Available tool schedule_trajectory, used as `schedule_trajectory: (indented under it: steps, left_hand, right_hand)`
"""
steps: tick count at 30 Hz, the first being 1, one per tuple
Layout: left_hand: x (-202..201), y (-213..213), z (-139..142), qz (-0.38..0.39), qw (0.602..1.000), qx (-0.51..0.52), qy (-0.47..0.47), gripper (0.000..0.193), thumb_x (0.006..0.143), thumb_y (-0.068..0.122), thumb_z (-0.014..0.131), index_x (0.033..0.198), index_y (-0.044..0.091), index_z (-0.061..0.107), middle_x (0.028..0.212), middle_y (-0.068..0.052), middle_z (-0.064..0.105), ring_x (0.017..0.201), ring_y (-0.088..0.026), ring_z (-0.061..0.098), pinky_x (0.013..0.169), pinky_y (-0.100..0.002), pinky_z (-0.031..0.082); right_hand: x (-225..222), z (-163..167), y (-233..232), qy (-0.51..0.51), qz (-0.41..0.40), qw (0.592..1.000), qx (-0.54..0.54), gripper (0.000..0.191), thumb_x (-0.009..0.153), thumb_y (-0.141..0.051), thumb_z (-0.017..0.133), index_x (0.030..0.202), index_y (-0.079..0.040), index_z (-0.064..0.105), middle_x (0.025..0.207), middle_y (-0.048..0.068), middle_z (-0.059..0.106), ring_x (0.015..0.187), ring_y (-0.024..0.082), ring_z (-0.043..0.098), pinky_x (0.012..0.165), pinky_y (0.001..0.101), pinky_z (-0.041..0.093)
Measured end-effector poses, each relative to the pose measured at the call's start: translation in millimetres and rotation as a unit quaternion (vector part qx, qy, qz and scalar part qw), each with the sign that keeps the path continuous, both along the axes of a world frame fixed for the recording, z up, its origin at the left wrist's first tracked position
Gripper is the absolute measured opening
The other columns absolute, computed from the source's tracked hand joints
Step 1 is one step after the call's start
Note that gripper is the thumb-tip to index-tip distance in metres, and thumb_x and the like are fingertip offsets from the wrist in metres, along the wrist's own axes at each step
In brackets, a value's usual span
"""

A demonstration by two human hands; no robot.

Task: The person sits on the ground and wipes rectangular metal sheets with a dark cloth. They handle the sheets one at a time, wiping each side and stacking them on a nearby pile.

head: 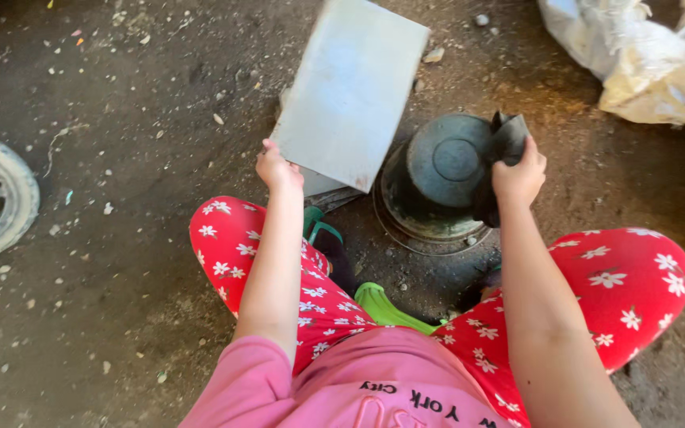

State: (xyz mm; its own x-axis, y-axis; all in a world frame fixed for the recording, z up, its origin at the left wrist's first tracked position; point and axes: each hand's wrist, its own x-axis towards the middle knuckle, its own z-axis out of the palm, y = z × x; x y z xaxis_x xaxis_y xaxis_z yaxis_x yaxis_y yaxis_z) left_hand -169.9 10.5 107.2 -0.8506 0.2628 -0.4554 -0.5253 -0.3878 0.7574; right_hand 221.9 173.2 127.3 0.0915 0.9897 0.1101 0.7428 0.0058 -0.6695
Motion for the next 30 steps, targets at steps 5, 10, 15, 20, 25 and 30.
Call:
schedule_trajectory:
  steps: [5,10,15,20,25,30]
  left_hand:
    - [59,18,-8,-0.116,0.989,0.089,-0.026,0.022,0.099,0.018,0.06,0.117,0.006,0.064,0.107,-0.005,0.07,0.094,-0.022,0.071,0.079,-0.044,0.061]
    - [100,38,-46,-0.243,0.968,0.031,-0.05,0.028,0.102,0.022,0.067,0.117,-0.002,0.066,0.109,-0.013,0.069,0.098,-0.028,0.066,0.085,-0.049,0.059]
    - [121,45,-73,-0.269,0.96,-0.073,-0.002,0.036,0.099,0.025,0.068,0.124,-0.001,0.065,0.123,-0.012,0.068,0.111,-0.025,0.062,0.096,-0.044,0.049]
    - [143,38,-92,-0.256,0.964,-0.066,0.004,0.049,0.106,0.035,0.05,0.137,-0.002,0.058,0.135,-0.01,0.064,0.12,-0.022,0.06,0.104,-0.038,0.047]
    - [155,43,-108,-0.164,0.983,-0.08,0.019,0.045,0.107,0.03,0.049,0.137,-0.003,0.055,0.138,-0.011,0.061,0.125,-0.022,0.059,0.107,-0.037,0.046]
    - [151,49,-116,-0.168,0.98,-0.102,0.025,0.045,0.109,0.032,0.051,0.127,-0.007,0.061,0.13,-0.016,0.065,0.116,-0.023,0.058,0.102,-0.037,0.047]
  right_hand:
    - [51,45,21,0.159,0.043,0.971,0.174,0.067,0.079,-0.009,0.072,0.145,-0.008,0.061,0.137,0.019,0.064,0.129,0.035,0.062,0.113,0.0402,0.047]
    - [57,99,-9,0.16,0.172,0.953,0.191,0.066,0.079,-0.003,0.068,0.145,-0.007,0.06,0.141,0.018,0.065,0.135,0.031,0.061,0.117,0.0376,0.045]
    - [-29,86,-64,0.04,0.319,0.924,0.209,0.067,0.069,0.001,0.07,0.135,-0.009,0.065,0.138,0.016,0.066,0.13,0.035,0.061,0.112,0.0428,0.047]
    - [-101,26,-118,-0.204,0.372,0.901,0.089,0.07,0.068,-0.012,0.075,0.133,-0.034,0.067,0.155,0.003,0.043,0.13,0.043,0.047,0.096,0.0638,0.041]
    - [-88,-13,-101,-0.215,0.35,0.902,0.132,0.055,0.074,-0.025,0.077,0.128,-0.034,0.07,0.157,0.0,0.046,0.127,0.038,0.05,0.097,0.0623,0.041]
    - [-24,-19,-7,-0.243,0.171,0.945,0.133,0.045,0.077,-0.015,0.07,0.118,-0.033,0.077,0.149,-0.001,0.055,0.123,0.043,0.05,0.097,0.0669,0.041]
